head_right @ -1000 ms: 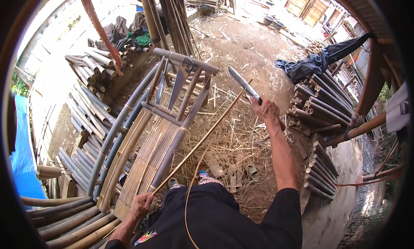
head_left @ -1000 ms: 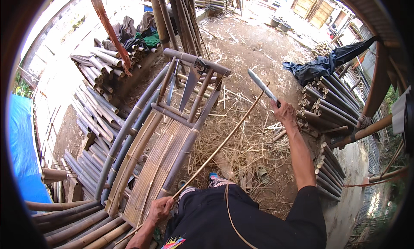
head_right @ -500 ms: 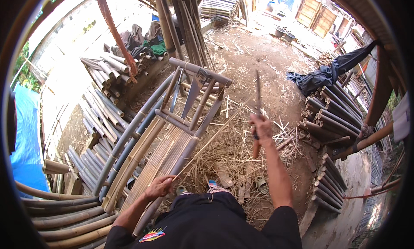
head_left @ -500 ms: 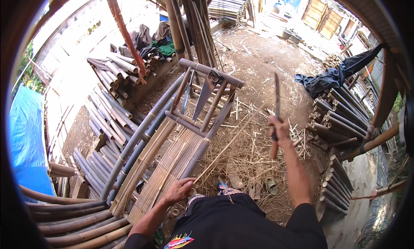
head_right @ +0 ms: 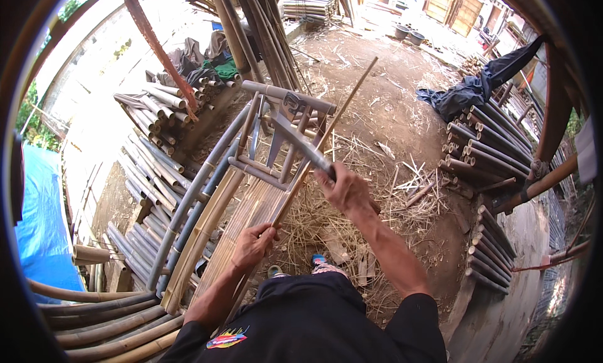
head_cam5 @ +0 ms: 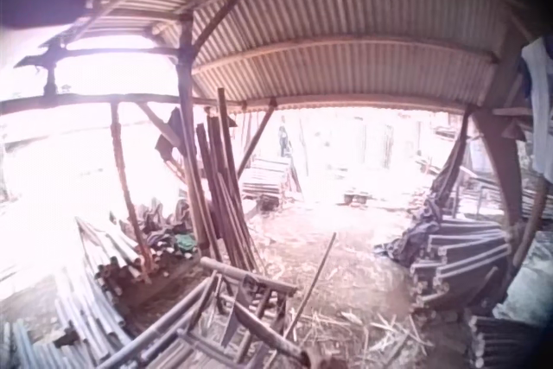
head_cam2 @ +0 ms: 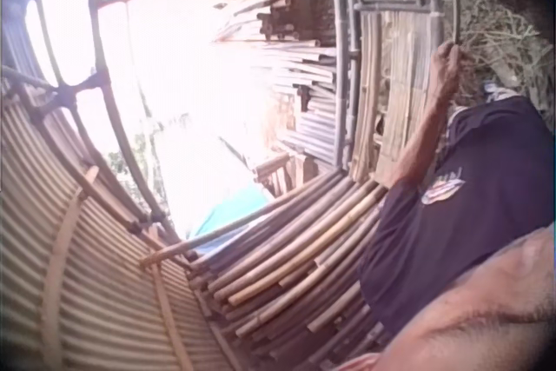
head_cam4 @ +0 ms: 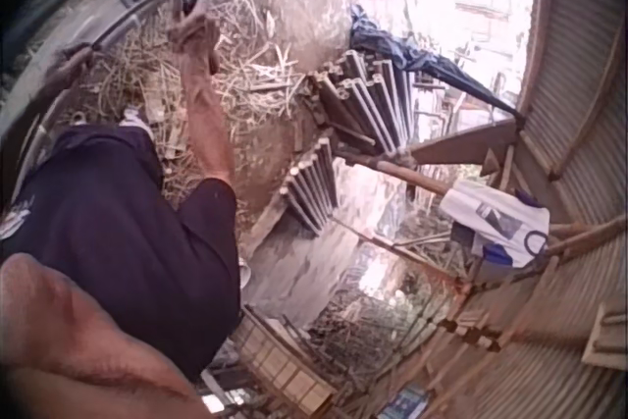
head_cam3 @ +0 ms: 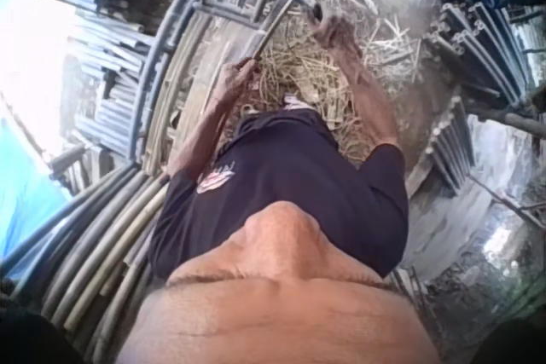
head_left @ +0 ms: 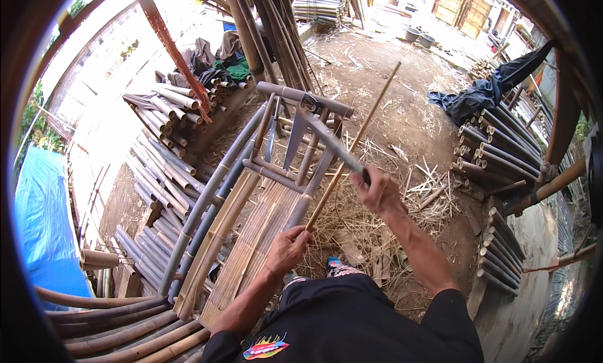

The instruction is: The person scrapes a bamboo strip with a knife and then places it into a pre-assembled bamboo structure.

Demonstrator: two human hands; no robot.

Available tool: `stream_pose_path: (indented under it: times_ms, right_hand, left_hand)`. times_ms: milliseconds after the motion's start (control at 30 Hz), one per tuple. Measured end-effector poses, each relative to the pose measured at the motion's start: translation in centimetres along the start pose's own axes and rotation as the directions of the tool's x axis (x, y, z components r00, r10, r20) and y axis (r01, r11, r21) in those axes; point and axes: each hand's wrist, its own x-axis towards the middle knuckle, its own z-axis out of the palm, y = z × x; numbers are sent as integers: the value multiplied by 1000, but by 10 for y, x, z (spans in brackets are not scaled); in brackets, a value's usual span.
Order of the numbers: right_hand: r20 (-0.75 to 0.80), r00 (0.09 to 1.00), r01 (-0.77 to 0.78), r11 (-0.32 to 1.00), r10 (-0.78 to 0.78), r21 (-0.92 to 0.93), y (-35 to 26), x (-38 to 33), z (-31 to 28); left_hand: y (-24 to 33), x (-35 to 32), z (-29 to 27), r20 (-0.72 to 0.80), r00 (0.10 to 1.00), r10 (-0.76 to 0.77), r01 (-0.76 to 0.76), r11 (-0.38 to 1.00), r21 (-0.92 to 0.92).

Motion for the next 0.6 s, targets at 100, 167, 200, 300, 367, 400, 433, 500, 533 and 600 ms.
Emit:
stream_pose_path:
  times_ms: [100, 167, 200, 300, 367, 400, 433, 500, 533, 600]
  right_hand:
    - [-3, 862, 494, 840, -507, -225, -13, -36, 33]
    - [28, 920, 386, 894, -390, -226, -8, -28, 38]
    - [42, 945, 326, 917, -325, -230, -4, -24, 39]
    - [-92, 975, 194, 975, -205, -108, -6, -16, 33]
    - [-26, 932, 356, 925, -362, -133, -12, -32, 33]
    - [7, 900, 432, 891, -436, -141, -13, -39, 34]
    - [30, 929, 368, 916, -368, -161, -6, -36, 36]
    - [63, 971, 239, 949, -230, -208, 22, -16, 29]
    - [-10, 982, 181, 949, -190, -258, 31, -6, 16]
    - [-20, 991, 120, 955, -130, -273, 47, 2, 1]
  left_hand:
    - [9, 10, 6, -136, 982, 128, -96, 971, 220]
    - [1, 10, 10, -164, 957, 241, -183, 935, 305]
    - [4, 2, 12, -147, 967, 210, -155, 935, 320]
    - [7, -6, 19, -200, 948, 246, -187, 944, 271]
    - [8, -15, 15, -169, 971, 168, -118, 955, 272]
    - [5, -15, 13, -149, 974, 171, -125, 953, 276]
    - [3, -16, 13, -129, 977, 173, -131, 951, 280]
    - [8, -27, 14, -120, 974, 191, -143, 935, 324]
    - [9, -36, 16, -116, 973, 200, -152, 930, 333]
    - [2, -45, 16, -95, 967, 237, -199, 932, 304]
